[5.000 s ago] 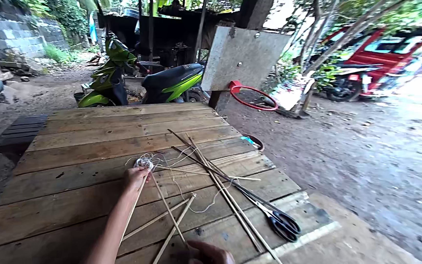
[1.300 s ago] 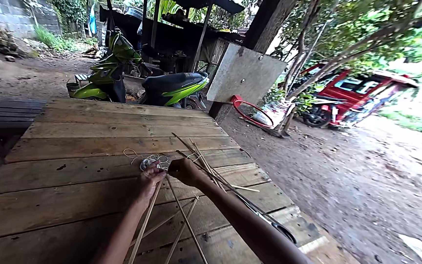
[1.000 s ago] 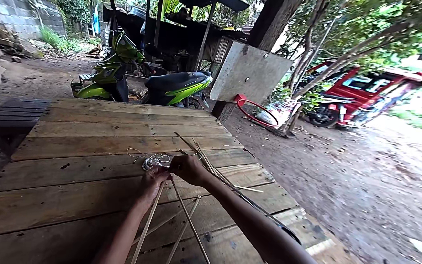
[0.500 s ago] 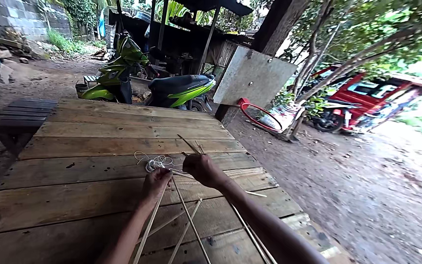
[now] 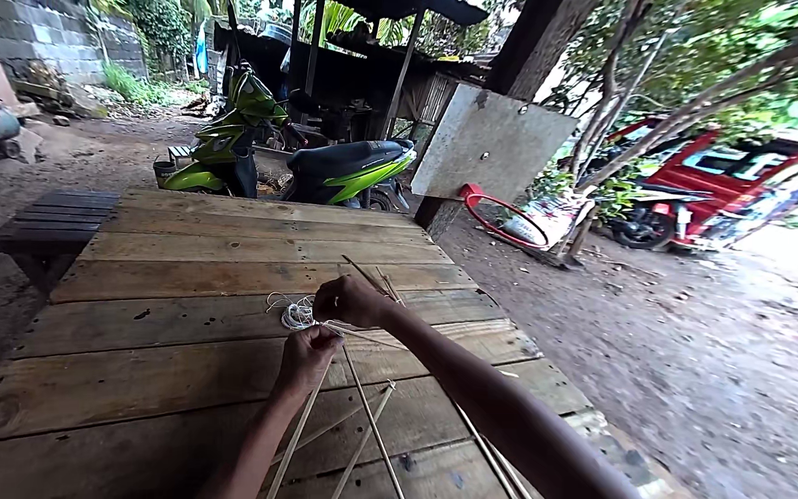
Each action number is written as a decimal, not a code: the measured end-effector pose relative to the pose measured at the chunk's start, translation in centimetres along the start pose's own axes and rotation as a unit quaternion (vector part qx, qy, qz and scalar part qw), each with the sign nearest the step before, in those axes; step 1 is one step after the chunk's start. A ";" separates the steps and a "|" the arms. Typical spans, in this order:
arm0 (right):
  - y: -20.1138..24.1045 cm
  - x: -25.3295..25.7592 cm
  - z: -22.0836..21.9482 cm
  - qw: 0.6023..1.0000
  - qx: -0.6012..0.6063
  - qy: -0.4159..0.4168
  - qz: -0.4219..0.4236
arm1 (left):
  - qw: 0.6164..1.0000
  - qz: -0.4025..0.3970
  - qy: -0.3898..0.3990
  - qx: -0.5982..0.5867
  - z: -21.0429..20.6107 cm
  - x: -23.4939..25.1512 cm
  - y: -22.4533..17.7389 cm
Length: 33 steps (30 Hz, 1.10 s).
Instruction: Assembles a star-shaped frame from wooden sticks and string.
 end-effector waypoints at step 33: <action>-7.2 -4.0 -4.7 0.989 0.110 -0.071 -0.064 | 0.987 -0.008 -0.090 0.134 1.1 -0.6 -0.3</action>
Point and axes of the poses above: each hand's wrist, its own x-axis towards the middle knuckle, its own z-axis out of the back of the hand, y = z × x, the point moved 10 cm from there along x, towards the middle knuckle, and after that the axes turned 1 degree about z, right-handed, at the moved point
